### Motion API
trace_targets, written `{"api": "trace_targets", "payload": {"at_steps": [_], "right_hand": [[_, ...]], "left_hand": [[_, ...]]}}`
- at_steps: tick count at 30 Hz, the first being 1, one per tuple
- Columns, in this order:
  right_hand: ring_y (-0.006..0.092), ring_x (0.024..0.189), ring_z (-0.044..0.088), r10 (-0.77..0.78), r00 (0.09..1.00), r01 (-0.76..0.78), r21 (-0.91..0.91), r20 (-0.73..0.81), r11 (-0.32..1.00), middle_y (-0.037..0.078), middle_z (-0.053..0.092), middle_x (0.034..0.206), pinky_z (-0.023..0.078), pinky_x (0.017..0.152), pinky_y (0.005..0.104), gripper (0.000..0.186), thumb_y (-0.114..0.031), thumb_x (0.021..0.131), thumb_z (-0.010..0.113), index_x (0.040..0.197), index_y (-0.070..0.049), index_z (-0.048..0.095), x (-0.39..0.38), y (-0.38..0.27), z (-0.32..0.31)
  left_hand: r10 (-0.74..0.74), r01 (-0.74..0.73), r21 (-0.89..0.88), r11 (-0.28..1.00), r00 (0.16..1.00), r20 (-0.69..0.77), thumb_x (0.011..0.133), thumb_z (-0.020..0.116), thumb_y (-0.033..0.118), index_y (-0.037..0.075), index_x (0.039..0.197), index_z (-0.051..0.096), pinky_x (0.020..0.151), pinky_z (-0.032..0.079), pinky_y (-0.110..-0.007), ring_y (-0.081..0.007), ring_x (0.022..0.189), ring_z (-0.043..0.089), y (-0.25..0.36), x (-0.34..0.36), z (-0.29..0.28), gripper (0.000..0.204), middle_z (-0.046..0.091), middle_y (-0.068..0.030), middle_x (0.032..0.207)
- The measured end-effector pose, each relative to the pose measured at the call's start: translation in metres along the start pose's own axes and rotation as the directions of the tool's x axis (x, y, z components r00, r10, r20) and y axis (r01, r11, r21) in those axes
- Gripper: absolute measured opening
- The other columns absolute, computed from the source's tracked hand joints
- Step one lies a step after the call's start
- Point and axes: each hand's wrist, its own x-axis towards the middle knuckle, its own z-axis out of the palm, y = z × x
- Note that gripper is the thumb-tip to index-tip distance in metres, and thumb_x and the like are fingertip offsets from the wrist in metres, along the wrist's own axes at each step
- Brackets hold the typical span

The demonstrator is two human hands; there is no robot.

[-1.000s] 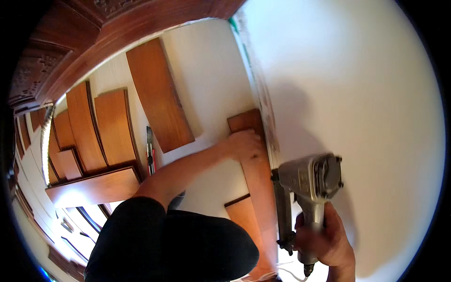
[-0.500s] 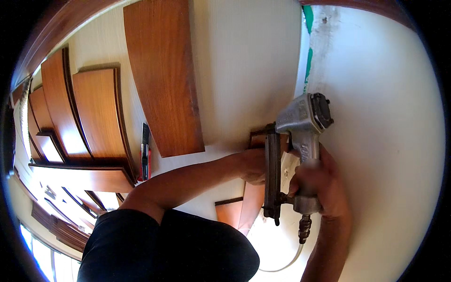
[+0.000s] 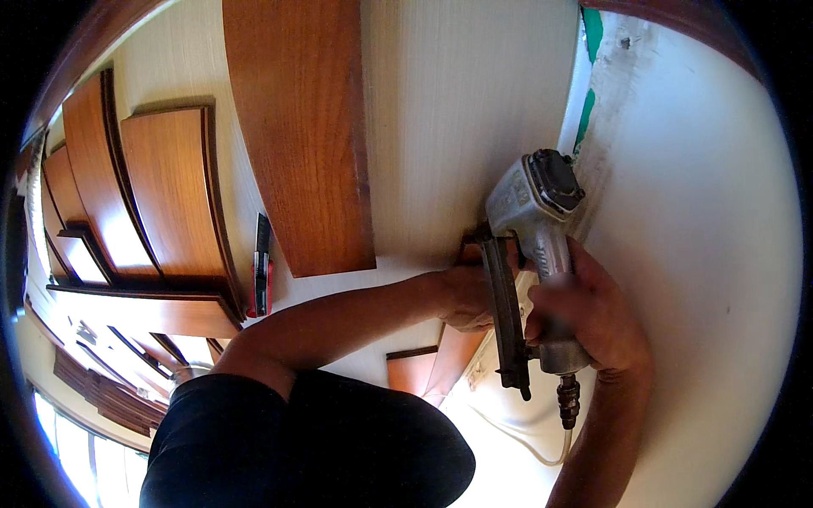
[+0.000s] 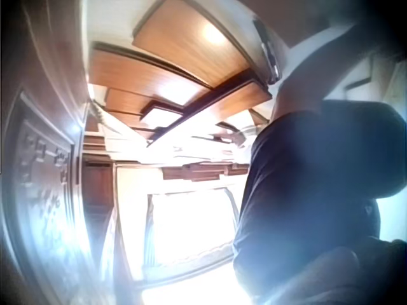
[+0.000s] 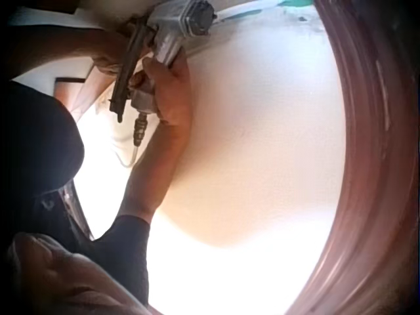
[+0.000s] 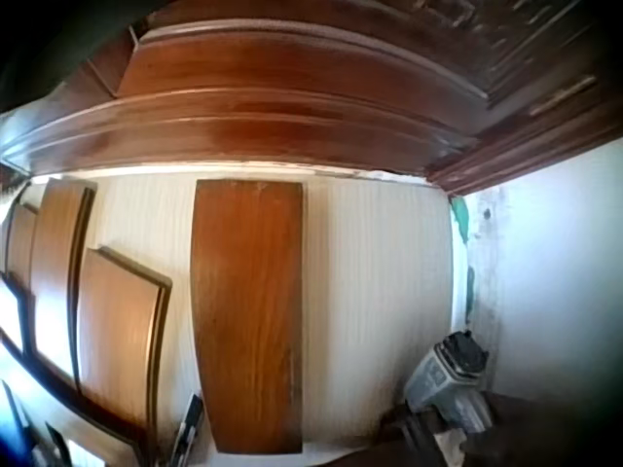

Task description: The person installs wooden floorboards on a white subfloor using a pneumatic nail gun and a hammer. They position each board, secure it with the nail gun, and tap it into place with the hammer.

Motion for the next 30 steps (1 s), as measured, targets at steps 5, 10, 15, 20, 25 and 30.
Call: {"api": "trace_targets", "payload": {"at_steps": [5,10,15,20,25,30], "right_hand": [[0.0153,0.065,0.066,-0.001,0.996,0.002,-0.010,0.092,1.000,0.006,0.064,0.096,0.058,0.061,0.0299,0.048,-0.010,0.090,0.068,0.135,-0.001,0.053,0.002,-0.005,-0.001],[0.0151,0.067,0.066,-0.007,0.995,0.006,0.005,0.099,1.000,0.009,0.063,0.111,0.058,0.062,0.0296,0.048,-0.010,0.091,0.065,0.136,-0.001,0.051,0.001,0.000,0.001],[0.0155,0.070,0.067,0.006,0.997,-0.005,-0.015,0.075,1.000,0.008,0.066,0.105,0.058,0.063,0.0308,0.052,-0.010,0.091,0.064,0.139,0.000,0.050,-0.004,0.006,-0.002],[0.0158,0.070,0.067,0.033,0.999,-0.032,-0.060,0.013,0.998,0.007,0.066,0.099,0.058,0.065,0.0310,0.055,-0.011,0.090,0.065,0.142,0.000,0.050,-0.001,0.007,-0.010],[0.0158,0.068,0.066,0.003,1.000,-0.002,-0.082,0.015,0.997,0.008,0.066,0.104,0.058,0.065,0.0313,0.054,-0.012,0.090,0.065,0.141,0.000,0.050,-0.001,0.006,-0.004],[0.0161,0.067,0.066,-0.021,0.999,0.018,-0.102,-0.028,0.995,0.008,0.066,0.102,0.058,0.063,0.0329,0.052,-0.012,0.089,0.065,0.138,0.001,0.052,-0.002,0.006,-0.002]], "left_hand": [[-0.054,0.066,0.104,0.992,0.992,-0.110,0.110,0.041,0.042,0.020,0.134,0.051,0.098,0.040,-0.035,-0.0152,0.106,0.053,-0.004,-0.003,-0.008,0.035,0.057,-0.0017,0.125],[-0.056,0.091,0.116,0.989,0.961,-0.272,0.109,0.036,0.052,0.025,0.139,0.049,0.100,0.039,-0.037,-0.0156,0.104,0.052,-0.005,0.001,-0.003,0.042,0.056,0.0009,0.129],[-0.123,0.121,-0.025,0.992,0.946,-0.299,0.106,0.049,0.041,0.018,0.132,0.059,0.104,0.043,-0.040,-0.0190,0.104,0.058,-0.003,0.006,-0.005,0.036,0.064,0.0015,0.128],[0.020,-0.131,0.903,-0.408,0.988,0.153,0.099,0.055,0.029,0.007,0.110,0.069,0.103,0.048,-0.044,-0.0281,0.108,0.064,0.005,-0.005,-0.016,0.029,0.070,-0.0083,0.117],[0.050,-0.185,0.906,-0.381,0.974,0.220,0.094,0.061,0.015,0.007,0.102,0.069,0.098,0.052,-0.042,-0.0322,0.107,0.065,-0.020,-0.003,-0.029,0.013,0.069,-0.0131,0.110],[0.035,-0.159,0.900,-0.407,0.981,0.189,0.096,0.055,0.024,0.009,0.084,0.072,0.096,0.052,-0.042,-0.0272,0.100,0.068,-0.019,-0.001,-0.033,0.026,0.072,-0.0094,0.095]]}}
